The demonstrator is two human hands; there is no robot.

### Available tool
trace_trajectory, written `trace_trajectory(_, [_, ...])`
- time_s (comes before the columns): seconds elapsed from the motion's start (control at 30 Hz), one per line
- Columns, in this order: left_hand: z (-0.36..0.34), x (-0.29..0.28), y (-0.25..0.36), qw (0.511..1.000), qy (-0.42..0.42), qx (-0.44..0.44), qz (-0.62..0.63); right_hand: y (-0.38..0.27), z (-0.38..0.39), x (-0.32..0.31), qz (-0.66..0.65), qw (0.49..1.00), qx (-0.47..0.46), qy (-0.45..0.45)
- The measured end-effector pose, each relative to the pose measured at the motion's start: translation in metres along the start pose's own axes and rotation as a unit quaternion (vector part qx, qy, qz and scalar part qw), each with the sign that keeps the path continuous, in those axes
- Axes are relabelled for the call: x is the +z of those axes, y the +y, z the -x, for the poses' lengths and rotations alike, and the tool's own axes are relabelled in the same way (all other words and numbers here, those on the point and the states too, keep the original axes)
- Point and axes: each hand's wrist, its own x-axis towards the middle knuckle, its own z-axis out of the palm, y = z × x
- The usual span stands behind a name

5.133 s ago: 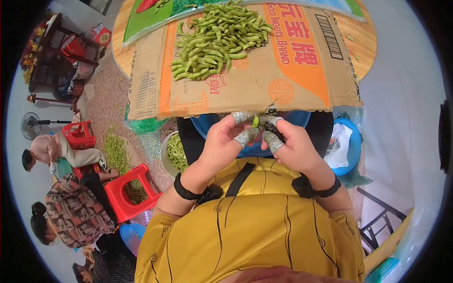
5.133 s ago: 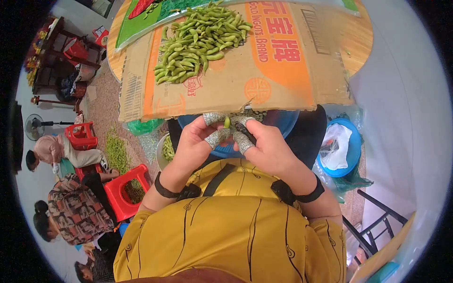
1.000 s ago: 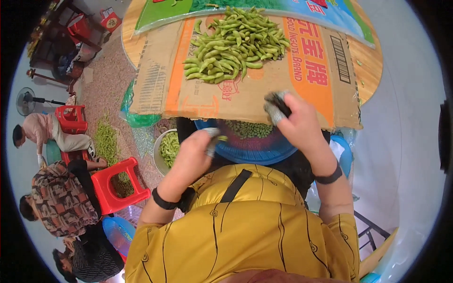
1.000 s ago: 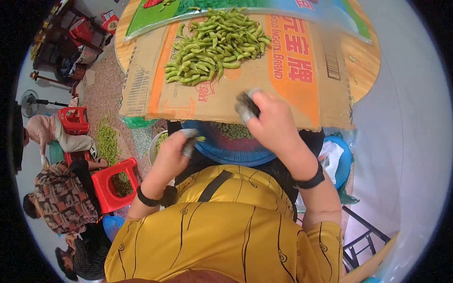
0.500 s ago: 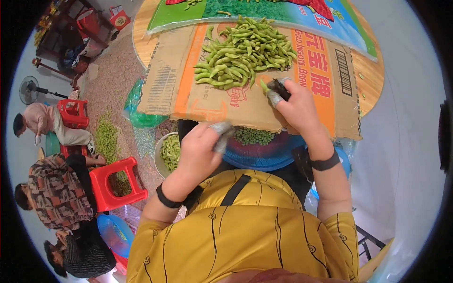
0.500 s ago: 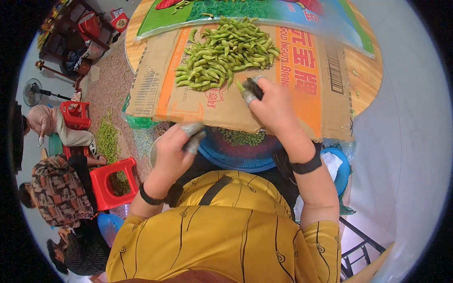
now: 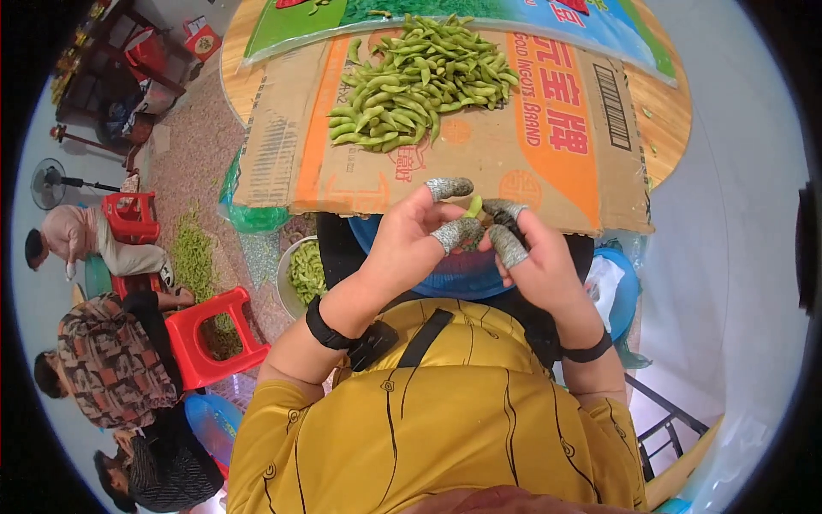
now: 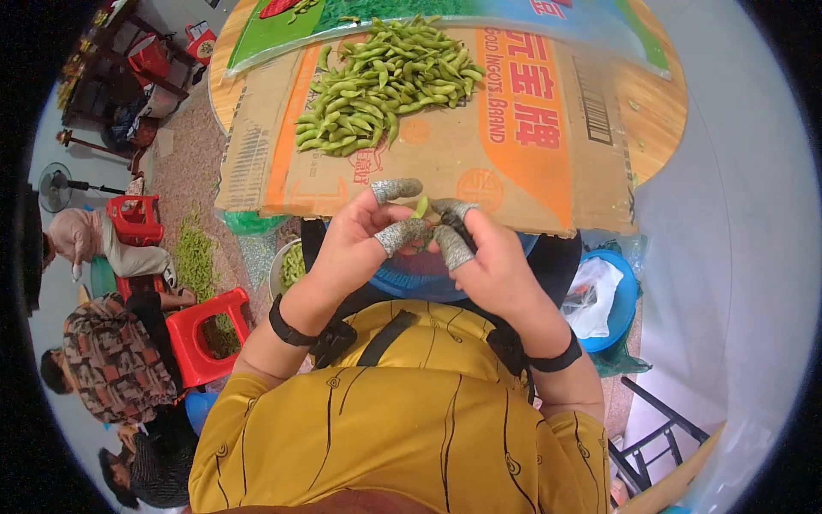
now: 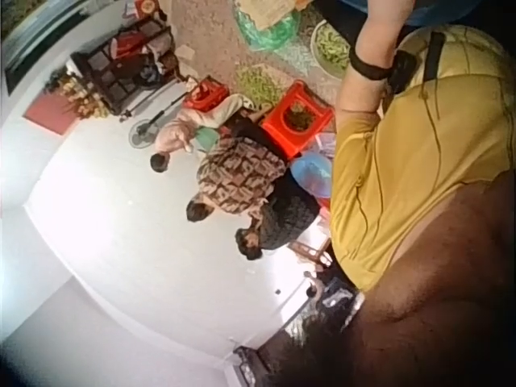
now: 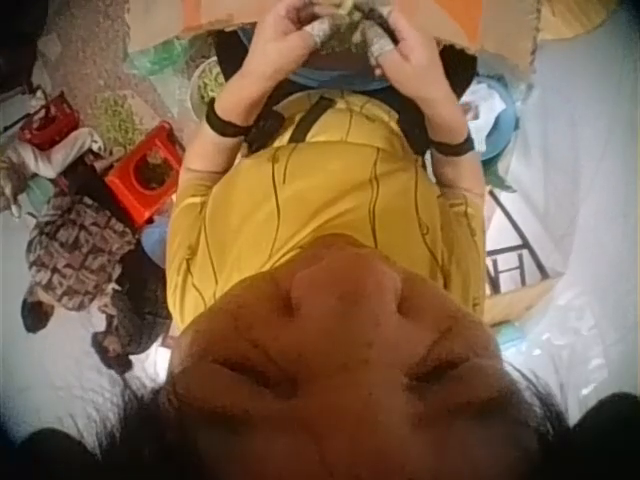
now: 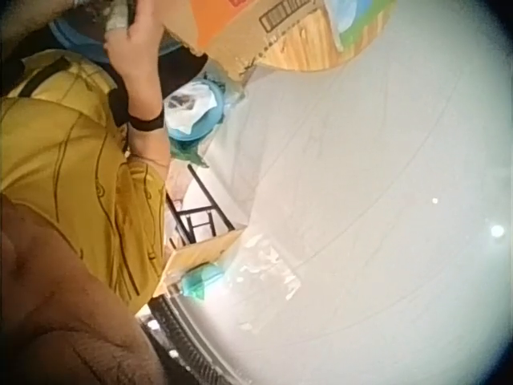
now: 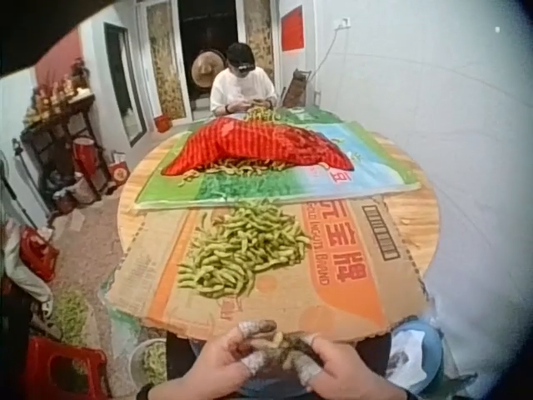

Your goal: The person picks up edamame pods from a cardboard surface, peels them open by hand to remove the beans, and drops the beans into a blue bowl. The empty pods are then discarded onto the floor.

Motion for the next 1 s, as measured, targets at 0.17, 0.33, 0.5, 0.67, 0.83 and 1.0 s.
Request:
trace_trajectory(0.17, [0.004,0.009,0.002,1.000,0.016,-0.027,0.003,0.011,0.002,0.003,0.077,0.996,-0.025,-0.023])
trace_trajectory(0.33, [0.007,0.009,-0.002,0.999,0.017,-0.006,-0.042,0.011,0.006,0.001,0.017,0.999,0.002,-0.049])
trace_trajectory(0.5, [0.009,0.013,0.001,0.999,0.015,-0.013,-0.042,0.007,0.005,0.002,-0.006,0.998,0.031,-0.052])
trace_trajectory(0.67, [0.013,0.010,-0.010,0.822,0.073,0.255,-0.505,0.011,-0.004,0.005,-0.174,0.976,0.105,-0.075])
trace_trajectory(0.83, [0.013,-0.008,-0.022,0.987,0.021,0.095,-0.125,0.010,0.001,-0.002,-0.267,0.938,0.169,-0.141])
trace_trajectory(1.0, [0.010,-0.017,-0.017,0.977,-0.135,-0.081,0.141,0.014,0.008,-0.005,-0.375,0.877,0.190,-0.231])
